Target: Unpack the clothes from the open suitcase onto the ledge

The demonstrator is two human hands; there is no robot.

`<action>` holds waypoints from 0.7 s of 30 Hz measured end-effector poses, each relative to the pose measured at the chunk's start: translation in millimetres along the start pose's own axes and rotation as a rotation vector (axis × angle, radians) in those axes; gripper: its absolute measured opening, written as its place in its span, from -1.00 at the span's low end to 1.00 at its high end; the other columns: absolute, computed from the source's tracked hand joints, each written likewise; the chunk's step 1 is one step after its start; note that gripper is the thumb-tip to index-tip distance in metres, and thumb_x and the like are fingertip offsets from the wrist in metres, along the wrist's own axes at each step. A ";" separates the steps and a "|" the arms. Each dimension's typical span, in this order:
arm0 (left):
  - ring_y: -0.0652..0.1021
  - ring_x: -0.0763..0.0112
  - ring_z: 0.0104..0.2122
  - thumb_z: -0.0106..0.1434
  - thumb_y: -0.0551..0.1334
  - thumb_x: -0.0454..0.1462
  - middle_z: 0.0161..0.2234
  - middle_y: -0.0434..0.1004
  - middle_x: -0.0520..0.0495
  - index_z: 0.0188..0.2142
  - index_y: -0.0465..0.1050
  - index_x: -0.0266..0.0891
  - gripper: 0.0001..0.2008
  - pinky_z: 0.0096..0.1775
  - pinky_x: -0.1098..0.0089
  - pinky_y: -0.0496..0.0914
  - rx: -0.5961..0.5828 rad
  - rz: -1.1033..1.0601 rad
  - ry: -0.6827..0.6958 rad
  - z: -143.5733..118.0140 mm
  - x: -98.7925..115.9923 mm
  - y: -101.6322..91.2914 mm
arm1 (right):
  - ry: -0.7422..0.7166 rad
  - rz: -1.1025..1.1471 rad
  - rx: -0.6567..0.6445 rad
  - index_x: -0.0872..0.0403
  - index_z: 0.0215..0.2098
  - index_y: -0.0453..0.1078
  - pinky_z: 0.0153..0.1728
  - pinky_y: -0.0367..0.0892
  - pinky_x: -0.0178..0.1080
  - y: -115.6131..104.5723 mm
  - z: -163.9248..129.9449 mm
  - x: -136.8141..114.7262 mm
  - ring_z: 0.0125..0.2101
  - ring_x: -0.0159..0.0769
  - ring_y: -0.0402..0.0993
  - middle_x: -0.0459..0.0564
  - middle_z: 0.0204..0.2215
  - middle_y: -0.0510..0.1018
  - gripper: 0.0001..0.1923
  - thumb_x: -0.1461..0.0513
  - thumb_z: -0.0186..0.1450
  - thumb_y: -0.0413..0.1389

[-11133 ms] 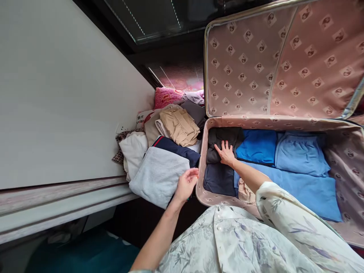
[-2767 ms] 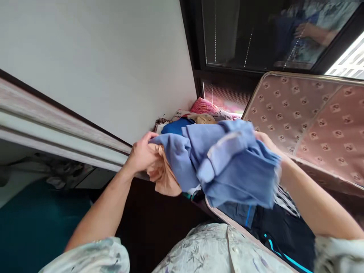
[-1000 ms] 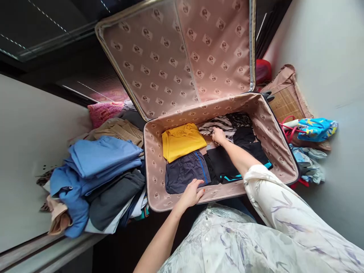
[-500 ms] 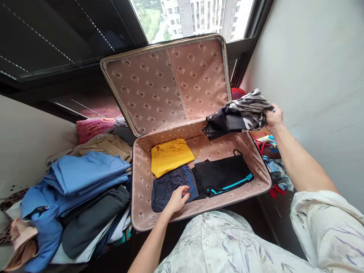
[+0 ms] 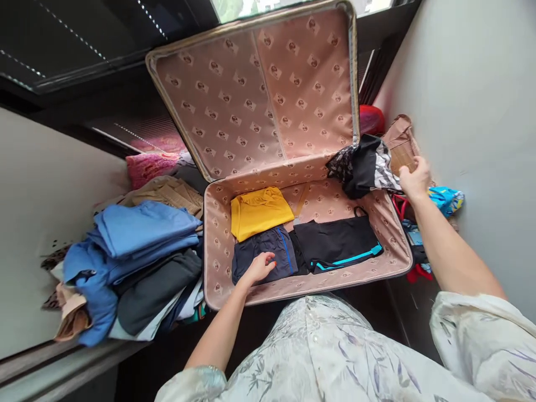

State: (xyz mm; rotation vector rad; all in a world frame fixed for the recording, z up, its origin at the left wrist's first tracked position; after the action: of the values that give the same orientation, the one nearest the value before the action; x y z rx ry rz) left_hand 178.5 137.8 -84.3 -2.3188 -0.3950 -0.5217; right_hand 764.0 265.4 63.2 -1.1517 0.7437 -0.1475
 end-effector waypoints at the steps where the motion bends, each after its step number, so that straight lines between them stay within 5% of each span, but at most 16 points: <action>1: 0.61 0.16 0.03 0.32 0.22 -0.24 0.04 0.58 -0.25 0.10 0.52 -0.24 -0.63 0.10 0.21 0.47 0.022 0.067 -0.031 3.5 -7.1 -6.5 | -0.035 0.030 -0.005 0.17 0.29 0.31 0.15 0.30 0.04 -4.0 -12.4 -8.9 0.16 0.00 0.42 0.46 0.13 0.44 -0.44 0.05 0.46 -0.09; 3: 0.55 0.08 0.11 0.35 0.20 -0.22 0.12 0.50 -0.30 0.14 0.48 -0.24 -0.61 0.12 0.14 0.44 0.065 0.216 -0.130 10.8 -25.0 -19.1 | -0.193 0.089 -0.129 0.05 0.32 0.28 0.19 0.29 -0.02 2.6 -50.7 -35.9 0.16 -0.05 0.42 0.38 0.14 0.43 -0.46 0.04 0.49 -0.17; 5: 0.49 -0.04 0.17 0.38 0.18 -0.17 0.20 0.40 -0.36 0.19 0.43 -0.23 -0.57 0.13 0.04 0.42 0.076 0.345 -0.228 17.9 -42.1 -27.8 | -0.380 0.117 -0.439 -0.02 0.32 0.28 0.20 0.30 -0.03 34.4 -105.1 -63.1 0.11 -0.05 0.45 0.27 0.10 0.47 -0.49 0.07 0.49 -0.17; 9: 0.29 -0.22 0.30 0.29 0.32 -0.15 0.38 0.13 -0.44 0.39 0.18 -0.21 -0.27 0.16 -0.11 0.35 0.096 0.488 -0.248 31.3 -58.3 -33.6 | -0.580 -0.085 -1.018 -0.02 0.30 0.31 0.14 0.32 0.04 123.3 -208.0 -70.2 0.18 0.09 0.37 0.23 0.23 0.41 -0.31 0.16 0.21 0.27; 11: 0.17 -0.24 0.37 0.19 0.43 -0.15 0.44 0.00 -0.43 0.48 -0.03 -0.18 -0.02 0.22 -0.13 0.28 0.117 0.510 -0.207 36.4 -60.9 -32.8 | -0.600 -0.288 -1.105 0.03 0.33 0.26 0.12 0.28 0.11 158.5 -231.2 -55.3 0.24 0.19 0.26 0.33 0.30 0.31 -0.17 0.19 0.12 0.36; 14: 0.10 -0.27 0.40 0.07 0.53 -0.14 0.47 -0.10 -0.43 0.52 -0.17 -0.14 0.20 0.29 -0.16 0.17 0.115 0.509 -0.169 40.5 -66.0 -27.1 | -0.662 -0.447 -1.062 0.10 0.31 0.24 0.13 0.19 0.12 186.6 -244.2 -43.2 0.24 0.22 0.23 0.40 0.25 0.35 -0.16 0.16 0.11 0.37; 17: 0.11 -0.31 0.39 0.04 0.56 -0.12 0.47 -0.12 -0.46 0.52 -0.16 -0.13 0.23 0.30 -0.15 0.15 0.132 0.494 -0.149 41.1 -69.2 -22.1 | -0.709 -0.455 -1.080 0.12 0.28 0.25 0.15 0.12 0.12 195.0 -256.0 -41.2 0.18 0.18 0.32 0.38 0.15 0.47 -0.19 0.13 0.13 0.37; 21: 0.05 -0.35 0.42 0.05 0.56 -0.07 0.49 -0.20 -0.50 0.52 -0.14 -0.12 0.23 0.30 -0.21 0.12 0.082 0.508 -0.174 42.3 -70.4 -15.4 | -0.649 -0.421 -1.266 0.15 0.23 0.30 0.15 0.14 0.10 196.9 -272.7 -37.9 0.09 0.18 0.45 0.34 -0.02 0.59 -0.20 0.13 0.07 0.38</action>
State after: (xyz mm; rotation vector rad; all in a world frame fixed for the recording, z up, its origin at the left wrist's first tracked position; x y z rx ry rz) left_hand 121.4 169.2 -136.7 -2.2748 0.0979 -0.0535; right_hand 520.2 156.3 -144.6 -2.3883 -0.0976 0.4052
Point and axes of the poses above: each hand's wrist, its own z-axis towards the middle knuckle, its own y-axis out of the palm, x = y × z, the point moved 7 cm from there along z, towards the middle knuckle
